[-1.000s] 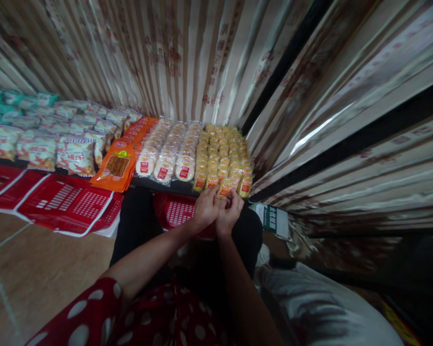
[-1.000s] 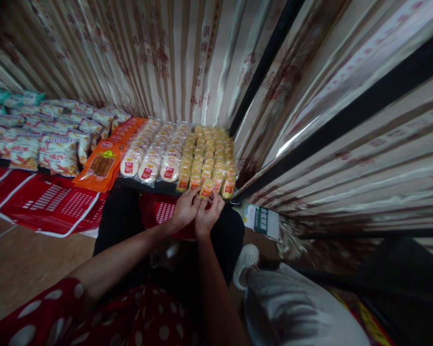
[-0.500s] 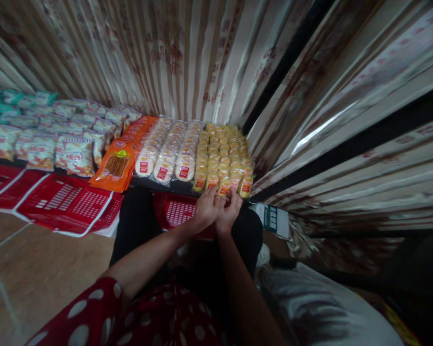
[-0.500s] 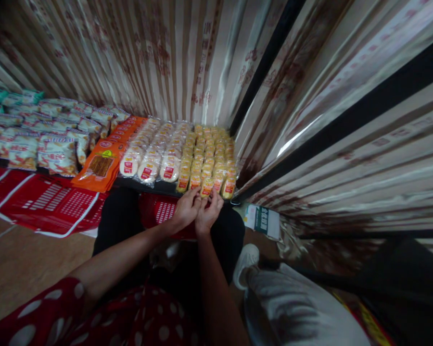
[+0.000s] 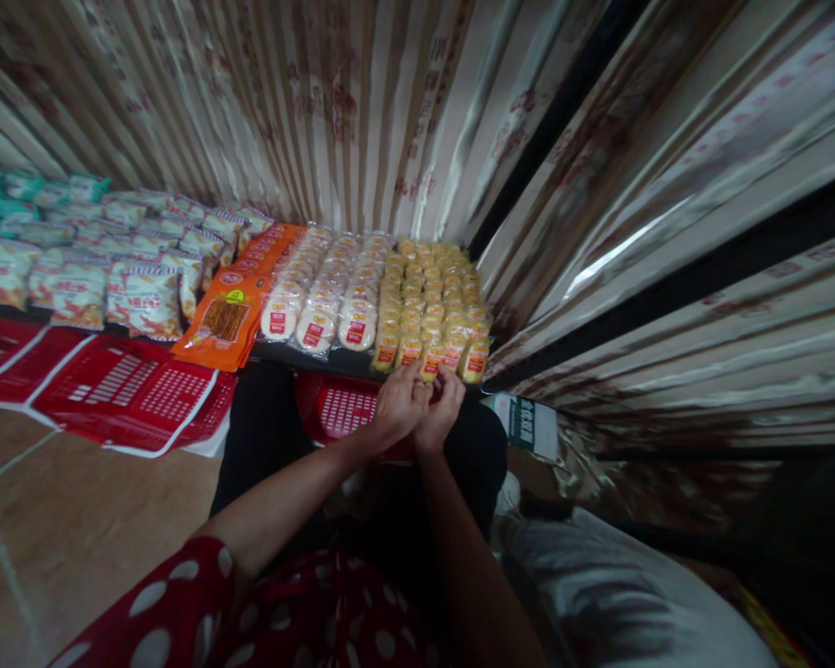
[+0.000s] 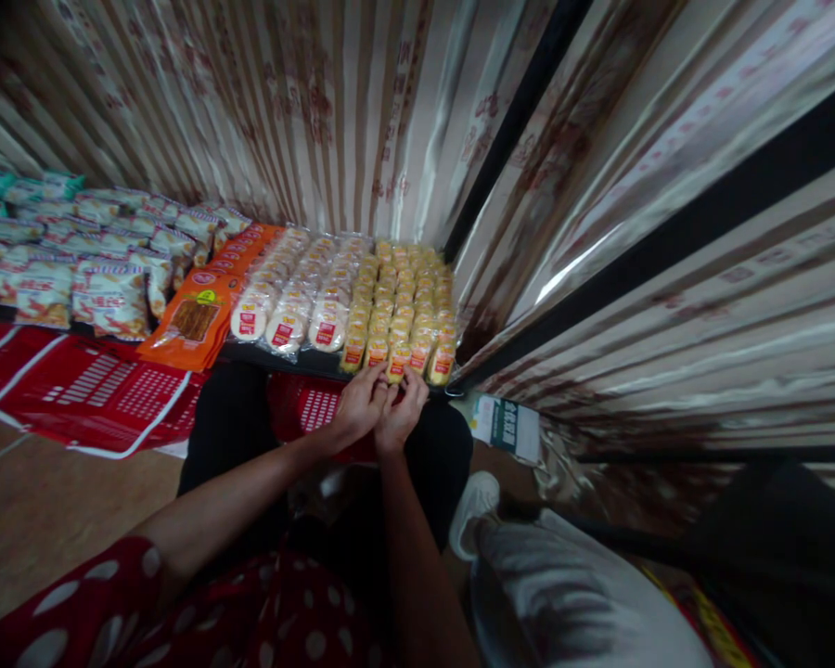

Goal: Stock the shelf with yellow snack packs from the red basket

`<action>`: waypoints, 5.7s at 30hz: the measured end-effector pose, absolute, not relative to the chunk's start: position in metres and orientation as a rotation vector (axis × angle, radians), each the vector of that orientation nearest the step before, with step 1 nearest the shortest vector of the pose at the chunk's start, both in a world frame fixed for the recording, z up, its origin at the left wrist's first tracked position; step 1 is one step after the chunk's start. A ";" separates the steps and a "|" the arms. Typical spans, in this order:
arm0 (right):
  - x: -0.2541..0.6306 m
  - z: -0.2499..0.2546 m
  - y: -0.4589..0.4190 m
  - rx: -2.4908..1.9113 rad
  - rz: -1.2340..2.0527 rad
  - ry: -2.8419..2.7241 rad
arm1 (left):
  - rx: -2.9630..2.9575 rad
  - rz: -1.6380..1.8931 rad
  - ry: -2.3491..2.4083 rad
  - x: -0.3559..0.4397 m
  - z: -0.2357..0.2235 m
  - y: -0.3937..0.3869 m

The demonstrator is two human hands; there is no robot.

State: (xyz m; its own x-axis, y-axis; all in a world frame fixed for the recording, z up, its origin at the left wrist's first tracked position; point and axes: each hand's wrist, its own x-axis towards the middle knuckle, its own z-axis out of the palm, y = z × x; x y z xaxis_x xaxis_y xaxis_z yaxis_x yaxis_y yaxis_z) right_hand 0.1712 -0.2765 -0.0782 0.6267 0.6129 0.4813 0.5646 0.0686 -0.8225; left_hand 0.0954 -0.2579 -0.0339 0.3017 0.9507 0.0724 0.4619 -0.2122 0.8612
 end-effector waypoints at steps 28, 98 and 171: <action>0.175 -0.088 -0.279 -1.723 -0.247 -1.216 | 2.904 0.843 1.215 0.066 -0.067 -0.229; 0.196 -0.076 -0.263 -1.866 -0.340 -1.276 | 3.050 0.687 1.054 0.070 -0.071 -0.212; 0.194 -0.068 -0.227 -2.028 -0.417 -1.469 | 2.981 0.701 1.197 0.059 -0.066 -0.204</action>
State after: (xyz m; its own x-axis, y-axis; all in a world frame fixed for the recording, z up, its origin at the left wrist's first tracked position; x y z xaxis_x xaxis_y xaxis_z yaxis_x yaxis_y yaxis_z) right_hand 0.1944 -0.2272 -0.0676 0.3405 0.7498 0.5673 0.9360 -0.2131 -0.2801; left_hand 0.0592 -0.2045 -0.0661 0.6458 0.6258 0.4373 0.6879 -0.7255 0.0223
